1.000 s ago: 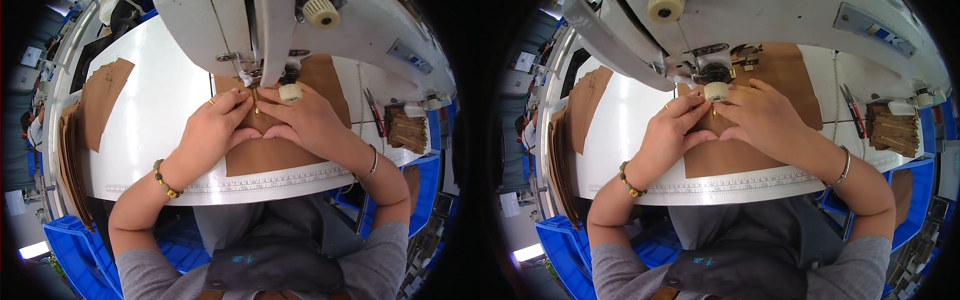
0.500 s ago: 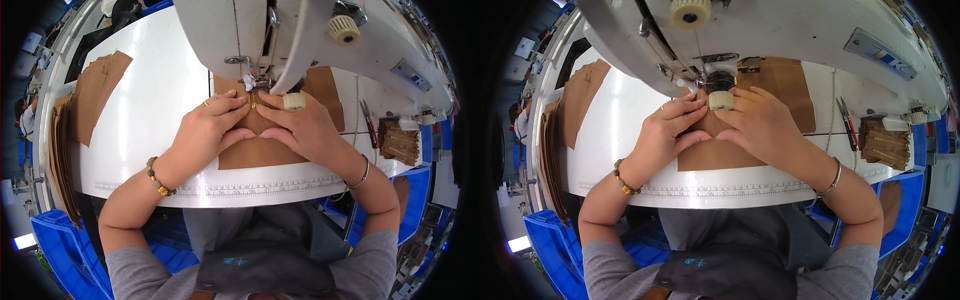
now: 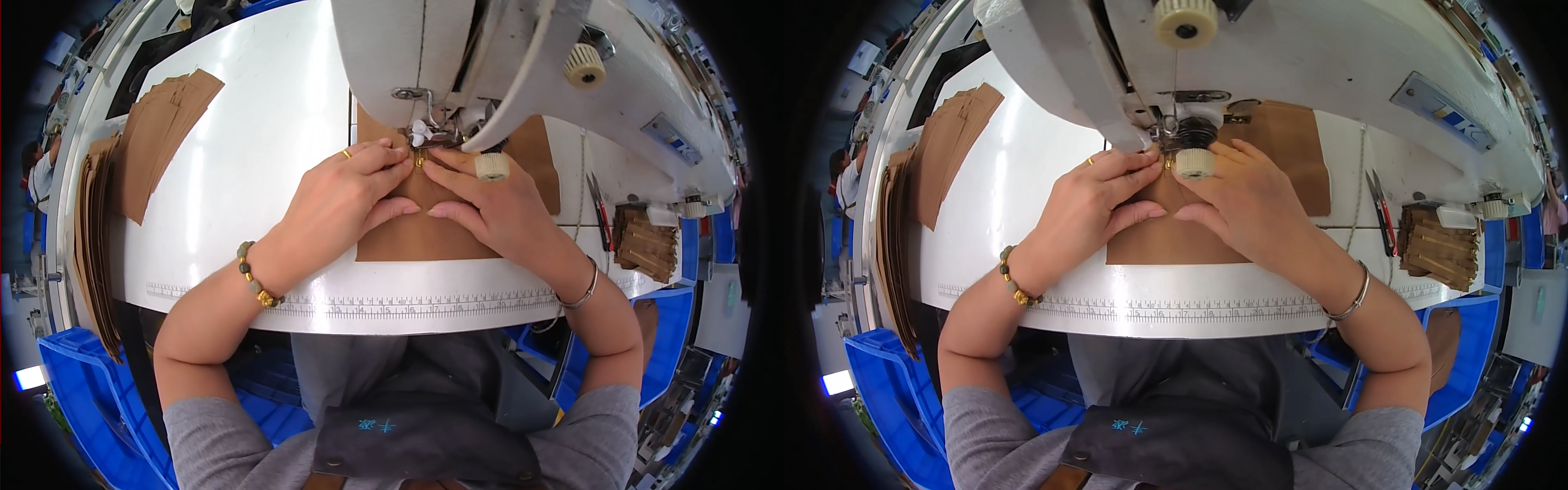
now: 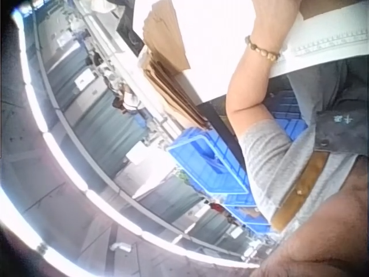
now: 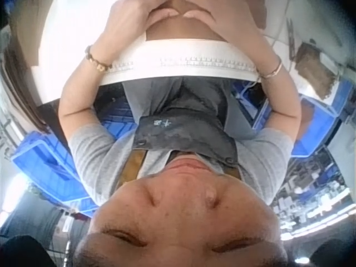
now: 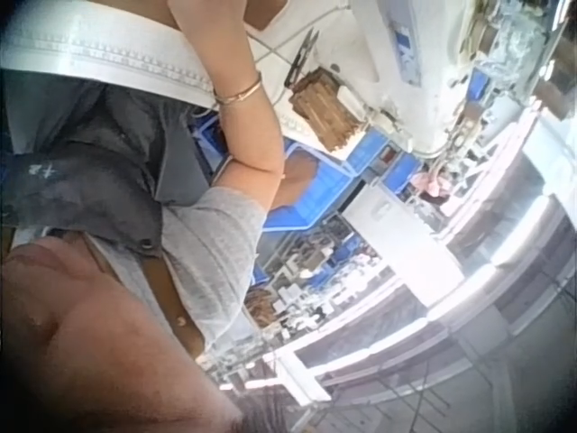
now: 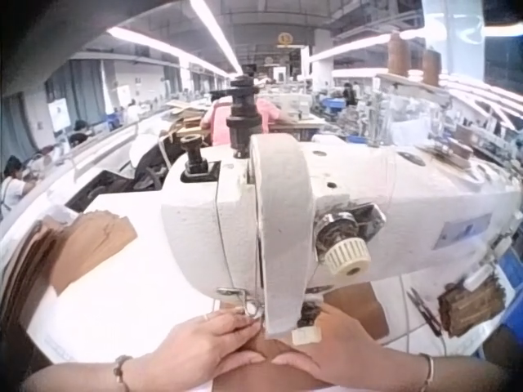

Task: Sewing a zipper and panels for a leather bag using an industrial sewing machine.

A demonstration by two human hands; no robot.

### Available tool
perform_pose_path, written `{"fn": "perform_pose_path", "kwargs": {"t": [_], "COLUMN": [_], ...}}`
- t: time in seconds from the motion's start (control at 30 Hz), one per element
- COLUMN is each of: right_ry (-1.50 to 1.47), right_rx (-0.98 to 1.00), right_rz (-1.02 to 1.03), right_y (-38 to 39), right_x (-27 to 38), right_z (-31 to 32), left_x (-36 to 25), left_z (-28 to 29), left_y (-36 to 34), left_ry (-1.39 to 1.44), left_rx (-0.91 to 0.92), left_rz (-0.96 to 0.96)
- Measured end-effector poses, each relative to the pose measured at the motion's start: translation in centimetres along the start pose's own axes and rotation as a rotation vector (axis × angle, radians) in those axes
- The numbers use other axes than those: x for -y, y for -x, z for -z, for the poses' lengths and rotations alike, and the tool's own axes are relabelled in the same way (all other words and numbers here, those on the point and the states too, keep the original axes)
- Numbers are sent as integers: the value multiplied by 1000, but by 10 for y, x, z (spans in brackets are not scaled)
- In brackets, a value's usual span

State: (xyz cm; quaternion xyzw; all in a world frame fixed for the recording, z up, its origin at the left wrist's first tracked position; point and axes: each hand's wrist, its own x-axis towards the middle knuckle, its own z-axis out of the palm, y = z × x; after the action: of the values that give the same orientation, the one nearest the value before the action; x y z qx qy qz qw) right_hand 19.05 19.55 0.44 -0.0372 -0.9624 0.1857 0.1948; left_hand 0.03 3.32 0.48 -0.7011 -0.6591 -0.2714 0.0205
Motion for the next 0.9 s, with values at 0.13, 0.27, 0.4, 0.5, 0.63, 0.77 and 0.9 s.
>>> {"fn": "perform_pose_path", "kwargs": {"t": [0.13,0.27,0.4,0.5,0.63,0.77,0.9], "right_ry": [17,10,0,-12,-54,-652,-987], "right_rx": [-28,-24,-31,-39,-19,-49,-40], "right_rz": [23,21,43,45,-35,-239,-359], "right_y": [-1,-2,-2,-1,0,-3,-1], "right_x": [0,1,-1,-4,-2,-14,-14], "right_z": [0,0,0,-2,-1,6,14], "left_x": [2,4,3,3,-4,-4,-4], "left_z": [1,0,0,1,4,8,8], "left_y": [-1,-1,0,4,7,4,5], "left_ry": [14,0,8,3,25,2,-37], "left_rx": [30,22,2,8,22,45,37], "left_rz": [13,13,10,-3,4,-14,-33]}}
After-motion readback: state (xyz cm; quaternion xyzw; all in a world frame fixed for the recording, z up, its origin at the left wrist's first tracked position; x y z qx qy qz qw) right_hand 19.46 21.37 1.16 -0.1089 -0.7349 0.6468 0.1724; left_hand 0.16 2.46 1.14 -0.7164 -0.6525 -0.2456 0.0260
